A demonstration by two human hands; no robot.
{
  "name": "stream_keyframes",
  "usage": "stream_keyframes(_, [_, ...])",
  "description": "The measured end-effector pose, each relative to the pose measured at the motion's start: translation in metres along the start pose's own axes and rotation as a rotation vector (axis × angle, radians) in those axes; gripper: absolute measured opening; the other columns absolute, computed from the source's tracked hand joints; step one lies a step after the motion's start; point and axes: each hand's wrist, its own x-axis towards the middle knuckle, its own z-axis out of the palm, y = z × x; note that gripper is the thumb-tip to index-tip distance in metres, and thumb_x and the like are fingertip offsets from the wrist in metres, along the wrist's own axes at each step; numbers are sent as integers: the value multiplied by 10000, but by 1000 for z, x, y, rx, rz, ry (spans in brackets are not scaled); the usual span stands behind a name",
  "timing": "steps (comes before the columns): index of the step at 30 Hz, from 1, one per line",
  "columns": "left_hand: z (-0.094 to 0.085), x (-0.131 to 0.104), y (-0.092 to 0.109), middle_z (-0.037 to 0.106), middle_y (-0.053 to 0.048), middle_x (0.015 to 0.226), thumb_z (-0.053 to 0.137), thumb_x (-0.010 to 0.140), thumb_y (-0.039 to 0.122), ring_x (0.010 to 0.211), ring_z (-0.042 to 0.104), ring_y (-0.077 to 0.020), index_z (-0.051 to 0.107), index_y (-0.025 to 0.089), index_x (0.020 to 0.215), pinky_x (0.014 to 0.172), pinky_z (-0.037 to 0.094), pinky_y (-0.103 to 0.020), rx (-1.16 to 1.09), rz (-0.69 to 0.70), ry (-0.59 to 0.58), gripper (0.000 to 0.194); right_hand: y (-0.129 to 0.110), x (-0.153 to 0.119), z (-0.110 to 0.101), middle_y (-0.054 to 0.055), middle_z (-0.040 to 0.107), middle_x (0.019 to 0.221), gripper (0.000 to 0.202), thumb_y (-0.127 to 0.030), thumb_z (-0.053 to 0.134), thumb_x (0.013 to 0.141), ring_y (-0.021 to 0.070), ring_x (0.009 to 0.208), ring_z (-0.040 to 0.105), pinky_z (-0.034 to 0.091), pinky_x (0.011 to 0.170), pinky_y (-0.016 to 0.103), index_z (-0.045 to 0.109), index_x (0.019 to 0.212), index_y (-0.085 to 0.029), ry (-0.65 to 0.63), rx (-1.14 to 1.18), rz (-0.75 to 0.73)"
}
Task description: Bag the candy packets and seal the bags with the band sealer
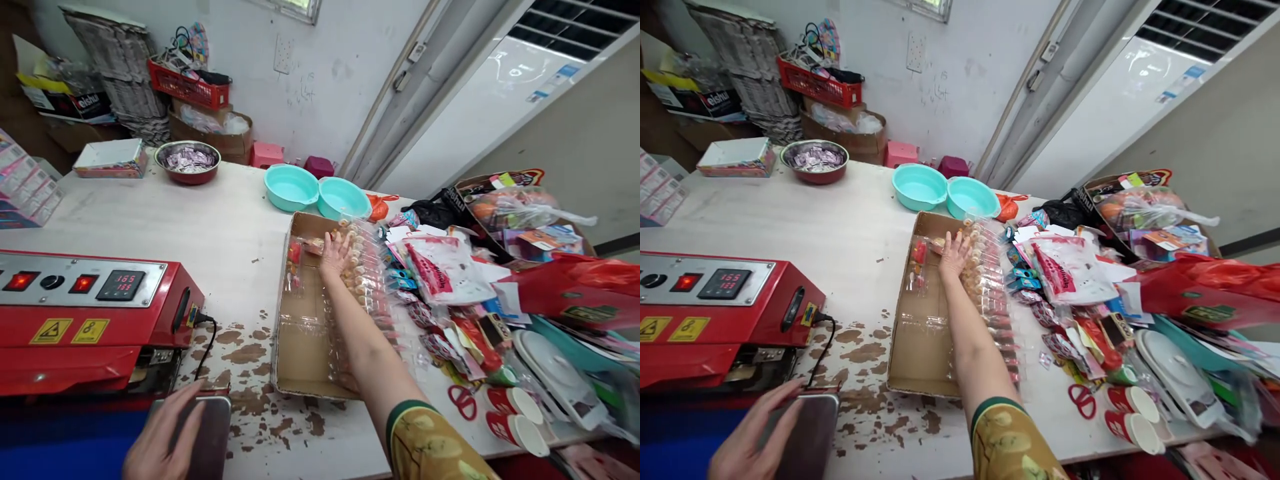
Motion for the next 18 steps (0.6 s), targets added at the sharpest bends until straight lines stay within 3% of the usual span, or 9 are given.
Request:
stream_keyframes(4, [36,49,37,708,-7,986,538,903,242,879,671,-130,591,218,1100,819,514,-214,-72,211,-30,205,17,51,-17,171,580,1256,417,-104,350,902,295,1276,439,328,1013,471,478,1290,-191,-206,-132,-300])
stream_keyframes(8, [78,98,68,690,-67,989,507,913,192,906,642,-168,568,166,1125,830,519,-288,-42,324,-95,222,28,82,-21,166,656,1080,288,-141,442,882,258,1033,611,445,854,352,527,1156,-167,-300,-143,-412])
stream_keyframes(10, [112,120,83,673,-111,1044,509,900,179,950,626,-203,561,128,1174,831,527,-331,73,378,-226,283,29,88,-18,159,664,1063,291,-133,444,877,252,1006,627,460,821,333,512,1158,-170,-328,-149,-433])
stream_keyframes(13, [176,148,103,565,-192,1281,496,853,86,1190,524,-296,531,107,1290,936,484,-454,323,468,-459,438,30,92,-13,147,672,1056,296,-115,461,863,241,991,640,474,797,314,501,1149,-177,-351,-153,-446])
stream_keyframes(16, [236,171,110,387,-168,1477,489,805,25,1364,306,-412,544,207,1324,994,342,-666,521,465,-671,553,32,94,-11,144,670,1064,283,-128,465,871,240,999,642,485,794,312,491,1148,-177,-343,-141,-465])
stream_keyframes(18, [265,183,107,379,-140,1490,508,772,5,1370,262,-457,604,242,1267,990,263,-734,577,412,-764,557,34,95,-11,144,670,1065,274,-125,445,880,241,1006,641,489,798,317,489,1147,-173,-333,-129,-479])
